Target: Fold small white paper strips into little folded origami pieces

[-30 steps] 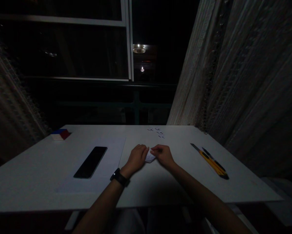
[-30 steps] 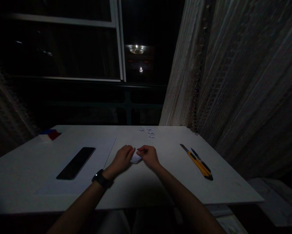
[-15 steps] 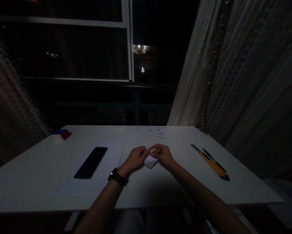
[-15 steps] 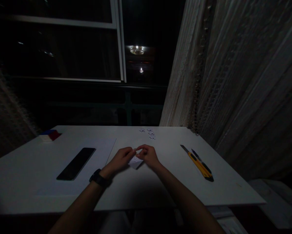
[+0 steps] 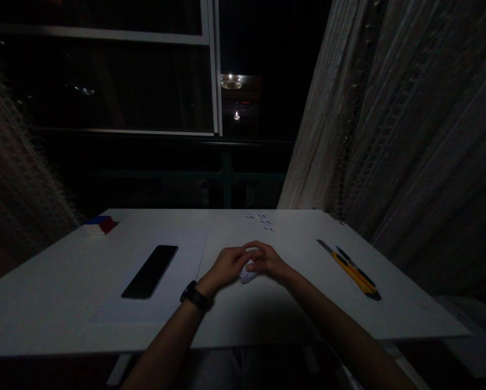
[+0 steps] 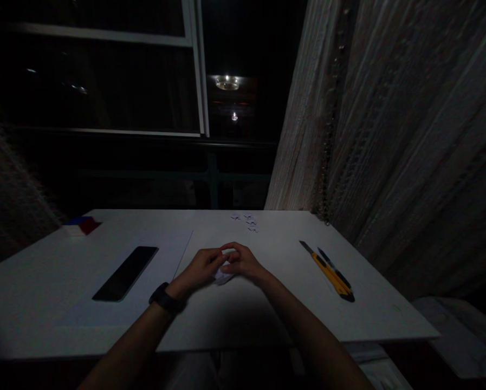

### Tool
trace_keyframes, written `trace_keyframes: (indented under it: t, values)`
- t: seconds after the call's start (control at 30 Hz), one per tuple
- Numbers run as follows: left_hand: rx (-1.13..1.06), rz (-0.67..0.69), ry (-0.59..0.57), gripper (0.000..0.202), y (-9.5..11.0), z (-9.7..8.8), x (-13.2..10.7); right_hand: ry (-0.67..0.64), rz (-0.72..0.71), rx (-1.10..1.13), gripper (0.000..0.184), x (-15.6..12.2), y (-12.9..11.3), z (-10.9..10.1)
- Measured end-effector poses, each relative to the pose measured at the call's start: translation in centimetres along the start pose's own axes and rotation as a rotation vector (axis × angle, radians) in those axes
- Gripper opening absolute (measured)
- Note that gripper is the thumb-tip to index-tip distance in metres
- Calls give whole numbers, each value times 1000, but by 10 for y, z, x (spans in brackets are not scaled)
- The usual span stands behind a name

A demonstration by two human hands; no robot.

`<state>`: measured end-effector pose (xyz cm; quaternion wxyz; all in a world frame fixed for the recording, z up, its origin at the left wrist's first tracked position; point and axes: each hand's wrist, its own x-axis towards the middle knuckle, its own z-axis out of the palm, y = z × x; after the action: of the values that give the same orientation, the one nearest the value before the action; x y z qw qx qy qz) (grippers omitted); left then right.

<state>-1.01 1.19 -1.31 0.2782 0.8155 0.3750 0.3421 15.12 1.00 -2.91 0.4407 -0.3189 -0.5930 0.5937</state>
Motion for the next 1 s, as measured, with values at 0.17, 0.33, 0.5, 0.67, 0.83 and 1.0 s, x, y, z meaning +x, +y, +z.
trace_keyframes:
  t: [0.17, 0.33, 0.5, 0.67, 0.83, 1.0]
  values:
    - [71, 75, -6, 33, 4, 1, -1, -20, -8, 12, 63, 2, 5, 6]
    - [162, 117, -22, 30, 7, 2, -2, 32, -56, -32, 59, 3, 7, 9]
    - [288, 193, 15, 28, 4, 2, -4, 91, -64, -71, 53, 2, 6, 14]
    - [344, 170, -10, 30, 2, 1, -4, 77, 90, 64, 52, 4, 4, 17]
    - [305, 128, -87, 33, 7, 2, -3, 128, 174, 99, 51, 6, 3, 16]
    - [227, 88, -57, 35, 9, -1, -2, 44, 144, 145, 51, 3, 1, 10]
